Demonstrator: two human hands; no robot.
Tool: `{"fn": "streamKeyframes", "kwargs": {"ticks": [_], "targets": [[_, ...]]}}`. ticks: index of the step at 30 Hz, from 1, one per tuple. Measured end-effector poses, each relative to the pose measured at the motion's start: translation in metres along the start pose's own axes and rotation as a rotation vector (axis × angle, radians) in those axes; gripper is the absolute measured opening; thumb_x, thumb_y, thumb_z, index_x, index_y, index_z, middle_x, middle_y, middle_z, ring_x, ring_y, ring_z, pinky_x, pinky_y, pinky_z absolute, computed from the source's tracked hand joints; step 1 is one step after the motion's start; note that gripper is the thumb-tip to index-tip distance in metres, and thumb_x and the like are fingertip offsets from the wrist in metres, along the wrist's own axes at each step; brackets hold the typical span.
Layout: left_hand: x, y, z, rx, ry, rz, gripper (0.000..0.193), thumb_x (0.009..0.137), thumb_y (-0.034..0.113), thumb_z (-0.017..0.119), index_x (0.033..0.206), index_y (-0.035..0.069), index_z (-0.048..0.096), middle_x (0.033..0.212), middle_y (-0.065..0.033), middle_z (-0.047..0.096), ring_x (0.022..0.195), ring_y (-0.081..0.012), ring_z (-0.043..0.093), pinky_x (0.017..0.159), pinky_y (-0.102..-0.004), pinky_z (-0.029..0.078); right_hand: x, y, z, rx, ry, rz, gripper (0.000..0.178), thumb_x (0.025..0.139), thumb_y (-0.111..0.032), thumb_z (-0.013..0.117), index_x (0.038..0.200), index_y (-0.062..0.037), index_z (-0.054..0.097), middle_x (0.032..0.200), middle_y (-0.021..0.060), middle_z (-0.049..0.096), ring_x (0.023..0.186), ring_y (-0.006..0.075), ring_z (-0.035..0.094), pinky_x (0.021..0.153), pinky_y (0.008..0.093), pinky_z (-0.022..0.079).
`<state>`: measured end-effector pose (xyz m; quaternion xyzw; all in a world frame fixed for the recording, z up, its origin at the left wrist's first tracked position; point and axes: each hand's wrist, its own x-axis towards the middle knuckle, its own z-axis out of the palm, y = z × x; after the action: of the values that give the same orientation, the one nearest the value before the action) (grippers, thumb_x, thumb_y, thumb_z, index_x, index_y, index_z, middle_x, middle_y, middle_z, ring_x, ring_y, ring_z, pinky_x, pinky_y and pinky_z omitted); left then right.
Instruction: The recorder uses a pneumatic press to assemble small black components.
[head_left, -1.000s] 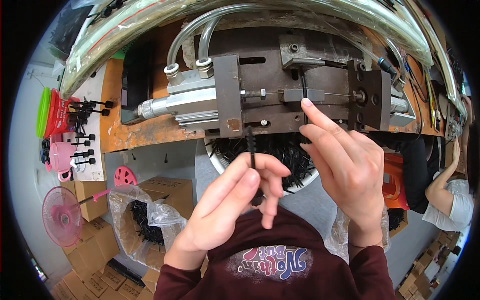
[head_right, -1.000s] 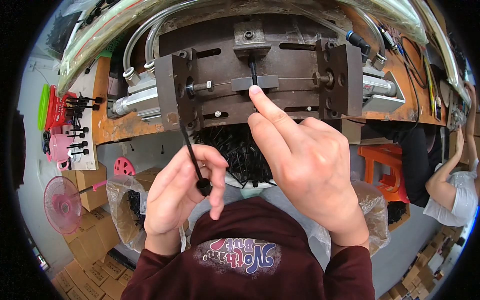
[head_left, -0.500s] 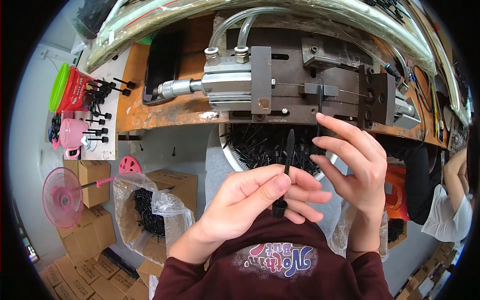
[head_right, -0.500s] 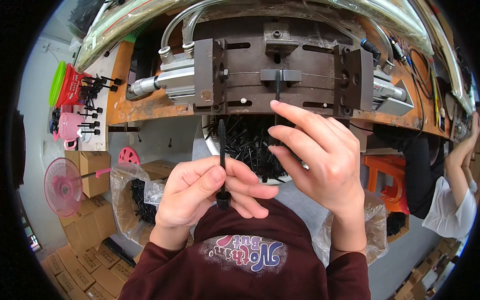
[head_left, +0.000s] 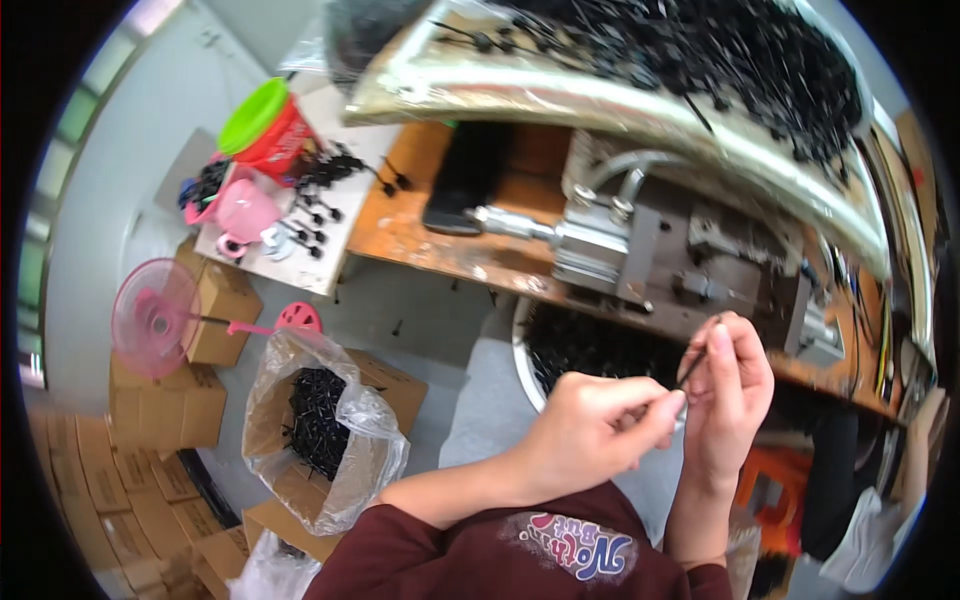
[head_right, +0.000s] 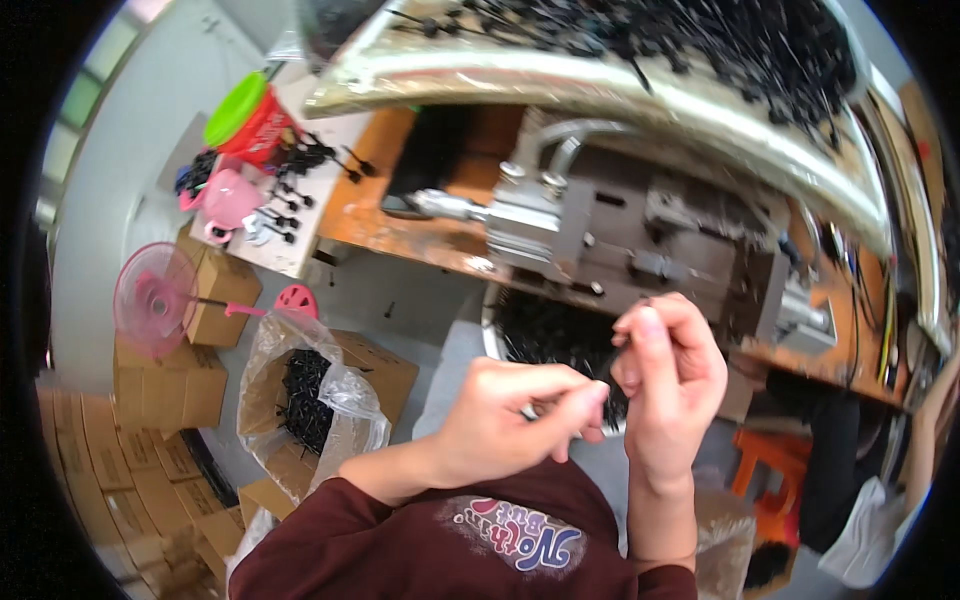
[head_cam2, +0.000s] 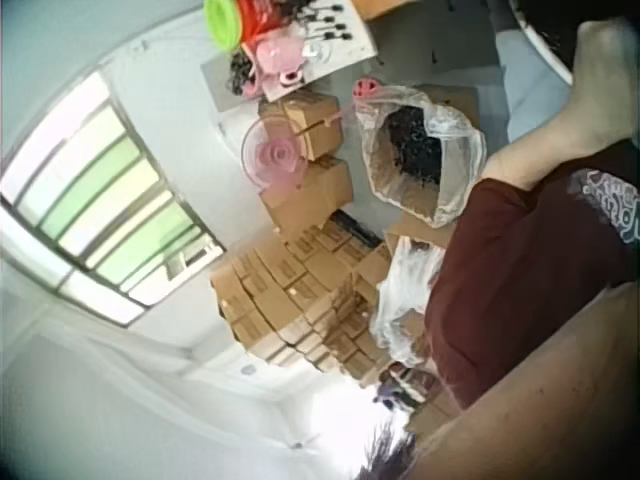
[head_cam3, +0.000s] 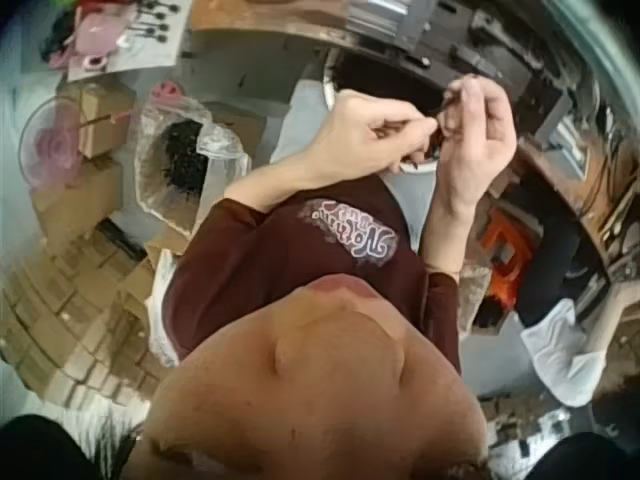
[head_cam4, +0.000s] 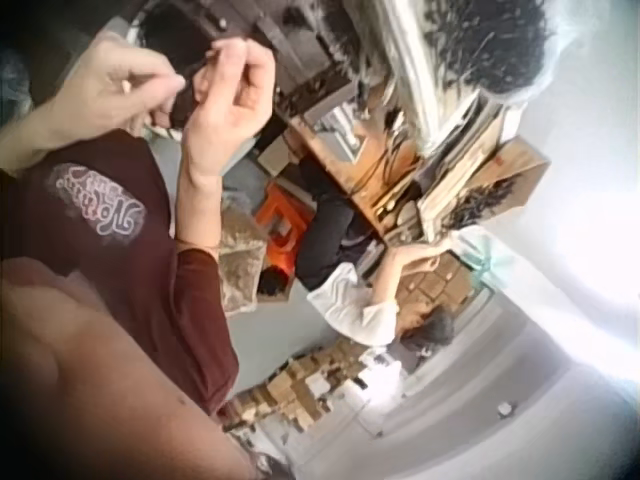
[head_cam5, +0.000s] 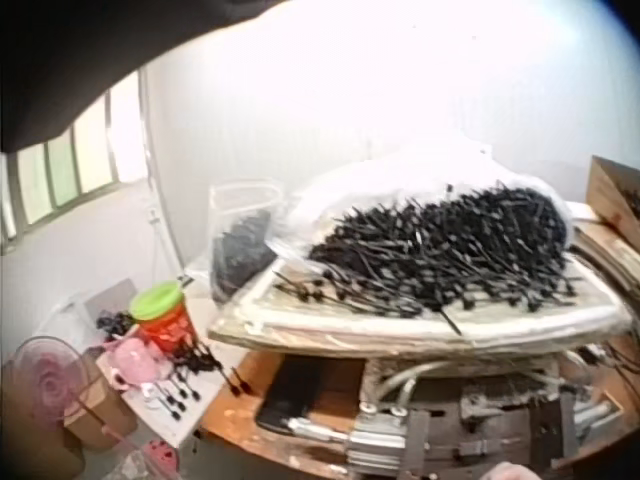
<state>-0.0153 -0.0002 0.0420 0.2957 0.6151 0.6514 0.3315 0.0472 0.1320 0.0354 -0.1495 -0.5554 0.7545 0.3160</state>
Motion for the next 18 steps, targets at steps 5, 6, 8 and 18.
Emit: {"fn": "streamKeyframes", "kwargs": {"ticks": [5, 6, 8, 18], "targets": [[0.012, 0.006, 0.007, 0.396, 0.325, 0.617, 0.006, 0.083, 0.004, 0.069, 0.086, -0.002, 0.068, 0.064, -0.0075, 0.063, 0.049, -0.0164, 0.06, 0.046, -0.0281, 0.047, 0.018, -0.017, 0.033, 0.143, 0.083, -0.116, 0.013, 0.101, -0.011, 0.05, 0.092, -0.0029, 0.055, 0.088, 0.0025, 0.053, 0.058, 0.0013, 0.036, 0.047, 0.0154, 0.029], [0.014, 0.011, 0.008, 0.391, 0.328, 0.646, 0.007, 0.083, 0.004, 0.069, 0.085, -0.002, 0.068, 0.064, -0.0076, 0.062, 0.05, -0.0175, 0.06, 0.046, -0.0287, 0.047, 0.021, -0.022, 0.035, 0.147, 0.104, -0.142, 0.014, 0.101, -0.012, 0.05, 0.092, -0.003, 0.055, 0.088, 0.0023, 0.053, 0.057, 0.0016, 0.036, 0.047, 0.0155, 0.028], [0.004, 0.021, -0.002, 0.425, 0.111, 0.684, 0.013, 0.085, 0.008, 0.068, 0.075, 0.0, 0.064, 0.061, -0.009, 0.059, 0.049, -0.0206, 0.059, 0.047, -0.0306, 0.047, 0.037, -0.031, 0.019, 0.257, 0.019, -0.223, 0.014, 0.102, -0.013, 0.049, 0.098, -0.0017, 0.057, 0.087, 0.0046, 0.055, 0.059, 0.0036, 0.034, 0.047, 0.0179, 0.028], [0.132, 0.174, -0.137, 0.821, 0.81, 1.331, 0.02, 0.093, 0.016, 0.059, 0.086, -0.001, 0.068, 0.073, -0.0095, 0.067, 0.062, -0.0137, 0.062, 0.057, -0.0279, 0.046, 0.029, -0.027, -0.029, 0.017, 0.351, -0.471, 0.021, 0.104, -0.02, 0.045, 0.104, -0.001, 0.054, 0.099, 0.0043, 0.055, 0.07, 0.0046, 0.042, 0.052, 0.0182, 0.031]]}}
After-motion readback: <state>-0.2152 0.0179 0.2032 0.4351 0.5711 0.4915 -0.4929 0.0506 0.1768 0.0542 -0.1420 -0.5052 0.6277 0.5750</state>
